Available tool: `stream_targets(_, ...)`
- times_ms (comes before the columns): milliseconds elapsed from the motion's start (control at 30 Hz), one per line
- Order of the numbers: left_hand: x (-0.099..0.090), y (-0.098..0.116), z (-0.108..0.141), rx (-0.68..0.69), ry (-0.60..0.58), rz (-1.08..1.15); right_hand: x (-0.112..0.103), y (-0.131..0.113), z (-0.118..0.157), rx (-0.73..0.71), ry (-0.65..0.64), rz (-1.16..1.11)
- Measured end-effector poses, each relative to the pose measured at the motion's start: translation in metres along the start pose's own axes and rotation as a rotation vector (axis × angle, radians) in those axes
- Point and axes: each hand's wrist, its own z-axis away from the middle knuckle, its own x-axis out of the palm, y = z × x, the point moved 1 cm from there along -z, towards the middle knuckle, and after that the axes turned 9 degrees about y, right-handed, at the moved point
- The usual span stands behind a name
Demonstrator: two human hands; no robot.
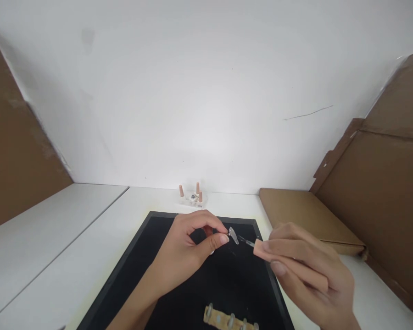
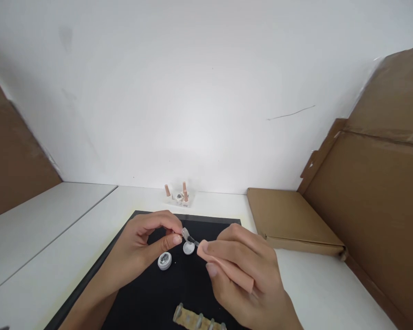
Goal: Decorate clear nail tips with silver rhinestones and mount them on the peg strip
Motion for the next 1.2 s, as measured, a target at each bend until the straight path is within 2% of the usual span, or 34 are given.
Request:
stream_targets(233, 0.0019, 0.0010, 0.0007, 0.007, 0.011, -0.013, -0.0005, -0.0005, -0.0026, 0.002, -0.095, 0.045)
stream_targets(500, -0.0002, -0.0024, 0.0007, -0.023, 0.011, -0.029, -0.0024, 0.0019, 0.0015, 0.039, -0.015, 0.016)
stream_targets(733, 0.0006, -0.0025, 0.0003, -0.047, 0.029, -0.005, -0.0006, -0.0003, -0.0035, 0.007, -0.104, 0.019)
stream_targets(967, -0.0009, -0.0039, 0.0005, -0.047, 0.021, -0.014, -0.0012, 0.0011, 0.0020, 0.027, -0.042, -0.012)
stream_targets(1200, -0.0007, -0.0040, -0.0008, -0.019, 0.012, -0.033, 0.0005, 0.0004, -0.0029, 0.053, -0.073, -0.050)
